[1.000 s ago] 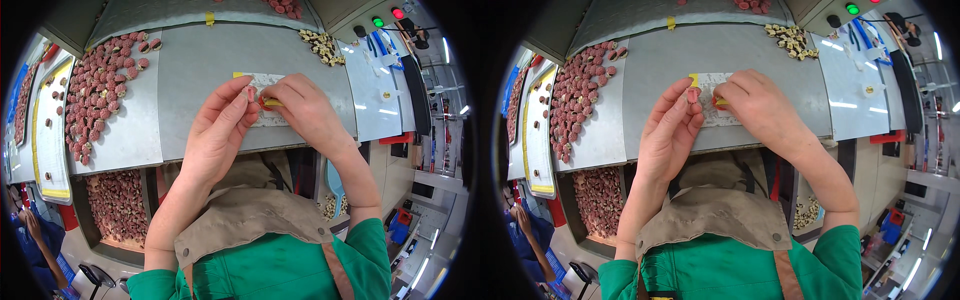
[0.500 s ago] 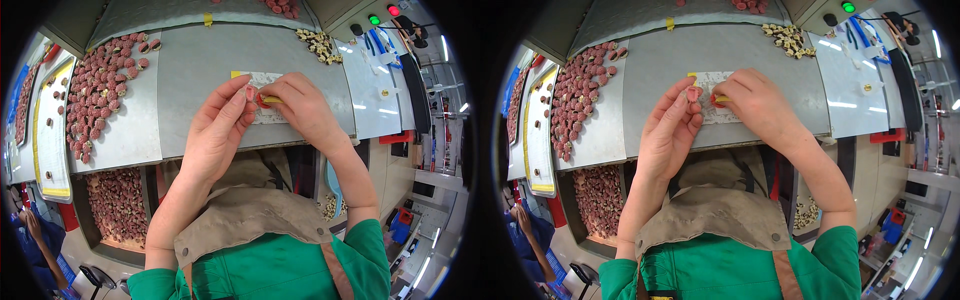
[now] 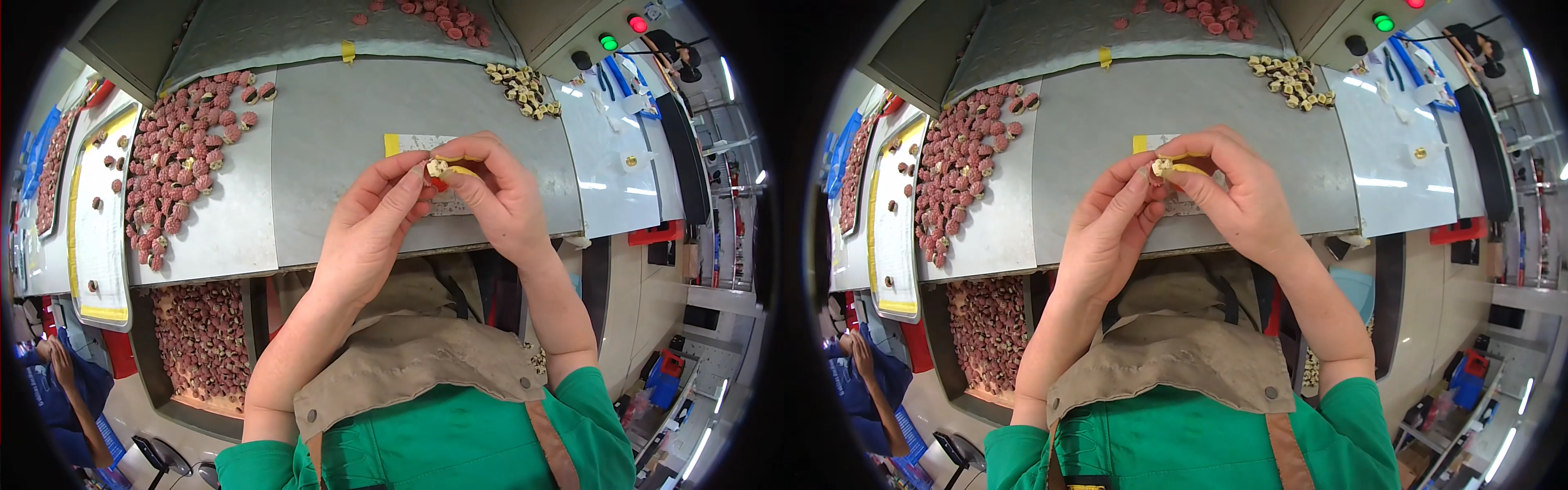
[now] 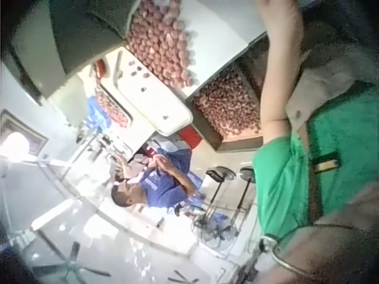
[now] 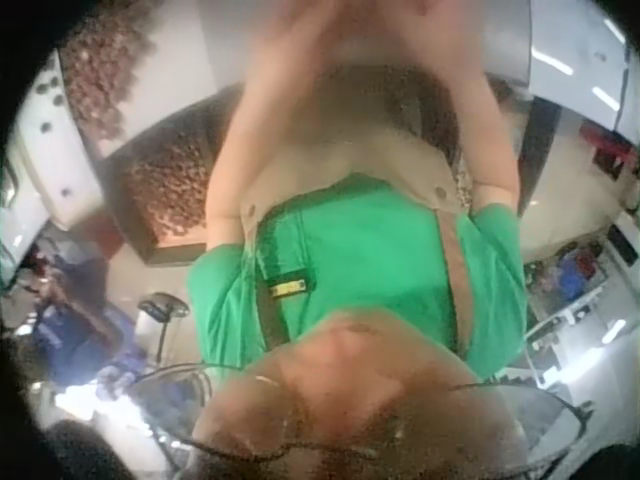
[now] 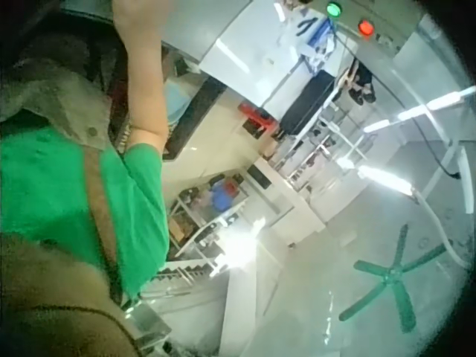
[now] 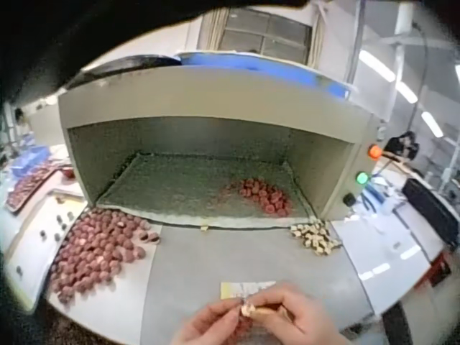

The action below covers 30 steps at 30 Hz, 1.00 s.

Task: The person assembles confectionery figures by hand, picking up base pieces and character heads, dipping the character pieces into a paste container, and pressing the pieces together.

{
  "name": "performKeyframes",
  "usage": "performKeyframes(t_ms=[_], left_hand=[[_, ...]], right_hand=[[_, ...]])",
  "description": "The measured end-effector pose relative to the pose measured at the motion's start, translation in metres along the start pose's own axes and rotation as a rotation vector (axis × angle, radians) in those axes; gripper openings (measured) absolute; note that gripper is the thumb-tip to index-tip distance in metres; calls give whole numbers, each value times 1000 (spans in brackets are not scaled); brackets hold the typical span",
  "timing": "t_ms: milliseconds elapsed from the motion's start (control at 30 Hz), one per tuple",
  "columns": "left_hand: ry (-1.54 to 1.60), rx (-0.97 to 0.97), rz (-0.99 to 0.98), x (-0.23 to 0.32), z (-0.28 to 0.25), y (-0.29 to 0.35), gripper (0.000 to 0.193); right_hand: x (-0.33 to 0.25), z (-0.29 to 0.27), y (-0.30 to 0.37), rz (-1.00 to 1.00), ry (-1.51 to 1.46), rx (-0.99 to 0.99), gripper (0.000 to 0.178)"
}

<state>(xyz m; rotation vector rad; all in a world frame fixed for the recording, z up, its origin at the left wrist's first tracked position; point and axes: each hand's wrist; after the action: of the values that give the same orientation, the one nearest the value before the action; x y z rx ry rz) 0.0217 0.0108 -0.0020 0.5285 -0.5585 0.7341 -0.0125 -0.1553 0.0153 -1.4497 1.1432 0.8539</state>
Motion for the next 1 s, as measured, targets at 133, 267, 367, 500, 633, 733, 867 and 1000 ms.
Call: performKeyframes(t_ms=[133,267,367,500,633,733,867,1000], left_hand=[[-85,61,121,-7,4,-2,30],[-308,81,373,-18,9,-1,28],[-327,46,287,-13,9,-1,32],[-282,-2,180,-9,16,-1,46],[-489,32,311,-23,23,0,56],[-670,53,423,-38,19,-5,59],[-789,39,464,-41,18,-11,56],[-683,77,404,-35,23,-4,50]], right_hand=[[-2,2,-1,-283,418,-9,19],[9,10,11,-16,-27,123,20],[8,3,16,-147,220,87,30],[3,-9,14,-247,363,-1,31],[10,-13,17,-276,381,23,27],[15,-14,18,-294,341,34,25],[19,-16,19,-349,388,44,25],[18,-15,17,-414,493,51,29]])
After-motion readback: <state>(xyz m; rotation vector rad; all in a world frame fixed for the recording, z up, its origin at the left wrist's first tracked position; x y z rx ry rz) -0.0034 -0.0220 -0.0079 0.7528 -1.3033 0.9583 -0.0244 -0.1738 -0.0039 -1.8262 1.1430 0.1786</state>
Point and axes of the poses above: each hand's wrist, its own y-axis away from the middle knuckle, its own z-axis out of the palm, x = y × z, and after that the axes turned 4 degrees about -z, right-handed
